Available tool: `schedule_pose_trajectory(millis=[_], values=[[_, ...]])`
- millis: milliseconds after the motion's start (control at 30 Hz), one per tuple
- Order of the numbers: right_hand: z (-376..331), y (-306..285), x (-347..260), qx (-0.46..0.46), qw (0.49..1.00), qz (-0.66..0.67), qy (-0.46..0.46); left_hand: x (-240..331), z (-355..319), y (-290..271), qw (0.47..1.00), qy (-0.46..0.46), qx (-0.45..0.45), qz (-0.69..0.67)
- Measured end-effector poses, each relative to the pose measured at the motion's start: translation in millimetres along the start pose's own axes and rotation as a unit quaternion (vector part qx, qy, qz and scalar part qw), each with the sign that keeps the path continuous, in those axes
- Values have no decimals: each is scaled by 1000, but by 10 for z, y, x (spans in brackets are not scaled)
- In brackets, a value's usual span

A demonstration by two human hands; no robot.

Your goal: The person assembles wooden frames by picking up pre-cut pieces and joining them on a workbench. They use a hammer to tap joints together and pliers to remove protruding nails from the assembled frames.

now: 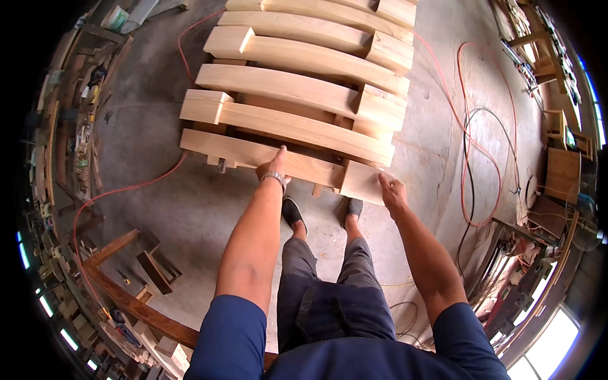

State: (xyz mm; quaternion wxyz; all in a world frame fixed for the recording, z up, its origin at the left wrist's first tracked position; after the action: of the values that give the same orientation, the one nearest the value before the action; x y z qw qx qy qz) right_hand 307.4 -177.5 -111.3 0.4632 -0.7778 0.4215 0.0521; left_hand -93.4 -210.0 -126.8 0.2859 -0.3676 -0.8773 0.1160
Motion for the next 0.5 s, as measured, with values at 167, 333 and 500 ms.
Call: schedule_pose_trajectory(millis=[167, 333, 500], values=[[-583, -122, 1001, -53, 987, -148, -24, -661, 25, -685, 968, 109, -222, 47], [-2006, -344, 2195, -290, 907, -194, 236, -1866, 91, -2198, 901, 243, -200, 298], [-2409, -448, 2069, -281, 924, -232, 113, -3211, 201, -4117, 946, 146, -41, 286]])
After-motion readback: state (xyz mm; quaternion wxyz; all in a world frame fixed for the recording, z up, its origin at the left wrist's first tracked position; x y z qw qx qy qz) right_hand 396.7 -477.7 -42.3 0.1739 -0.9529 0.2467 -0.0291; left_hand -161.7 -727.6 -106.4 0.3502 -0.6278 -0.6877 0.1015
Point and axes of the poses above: each hand's wrist, its own z-axis towards the middle knuckle, its own y-axis out of the palm, x = y × z, the point moved 4 cm from there along z, towards the middle knuckle, and after that the axes turned 3 degrees about x, right-handed, at the moved point
